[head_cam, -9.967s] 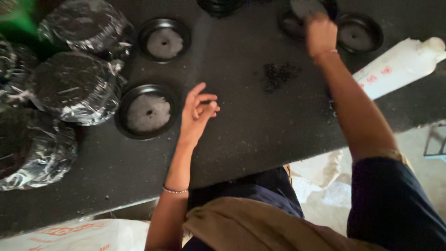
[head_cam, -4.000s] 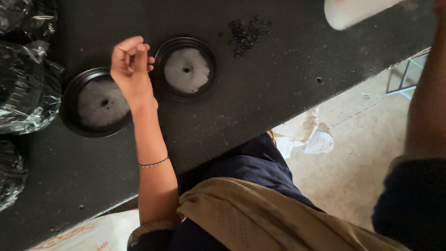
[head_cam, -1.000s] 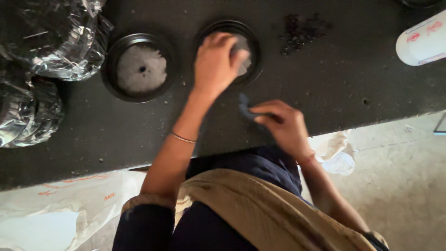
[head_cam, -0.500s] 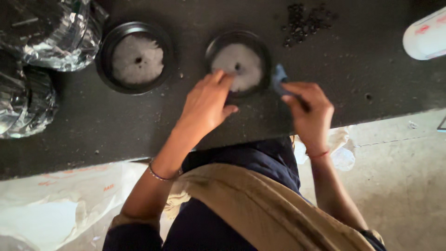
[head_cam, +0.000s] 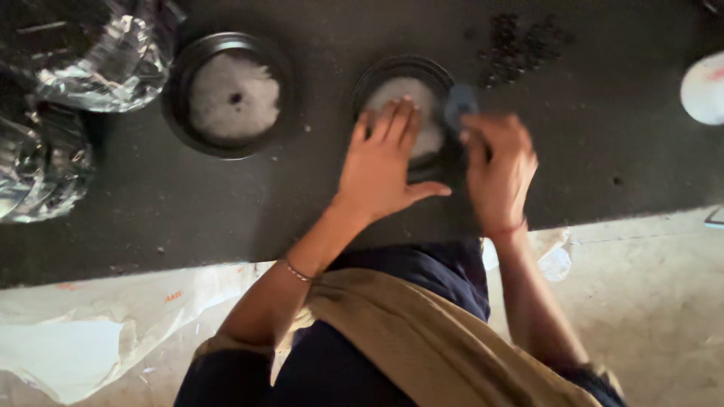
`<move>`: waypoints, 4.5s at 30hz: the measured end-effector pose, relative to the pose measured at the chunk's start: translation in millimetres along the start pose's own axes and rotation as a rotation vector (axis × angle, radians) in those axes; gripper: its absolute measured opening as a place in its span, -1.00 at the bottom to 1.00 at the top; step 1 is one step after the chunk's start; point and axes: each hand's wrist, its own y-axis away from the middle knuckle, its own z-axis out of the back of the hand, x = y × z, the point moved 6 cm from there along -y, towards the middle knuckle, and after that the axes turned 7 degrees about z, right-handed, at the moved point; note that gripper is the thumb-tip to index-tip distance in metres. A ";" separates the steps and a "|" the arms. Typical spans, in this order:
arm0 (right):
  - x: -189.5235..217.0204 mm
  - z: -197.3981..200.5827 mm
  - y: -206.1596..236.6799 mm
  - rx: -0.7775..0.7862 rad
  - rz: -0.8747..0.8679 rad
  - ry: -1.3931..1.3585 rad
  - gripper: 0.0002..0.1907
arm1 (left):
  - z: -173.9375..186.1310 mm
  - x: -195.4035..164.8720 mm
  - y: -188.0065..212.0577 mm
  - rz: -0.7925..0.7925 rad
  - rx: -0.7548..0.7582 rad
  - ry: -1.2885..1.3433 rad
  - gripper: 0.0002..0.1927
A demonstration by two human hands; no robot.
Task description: The person wipes black round plastic lids and bases with a blue cloth, turning each piece to clean its surfaces, then wraps the cleaned pieces in clear plastic film and sets the wrapped pieces on the workbench with others.
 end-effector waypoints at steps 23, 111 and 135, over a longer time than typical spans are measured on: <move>-17.6 -47.9 -67.8 0.109 -0.031 0.191 -0.79 | 1.9 12.9 -1.7 0.066 -0.116 -0.092 0.02; 27.2 18.3 59.0 0.213 -0.017 -0.332 -0.62 | 6.7 1.9 3.2 0.059 -0.347 0.202 -0.70; -102.3 85.6 32.0 -0.156 0.234 0.336 -0.75 | 28.4 -36.3 67.9 -0.071 -0.270 0.269 -0.57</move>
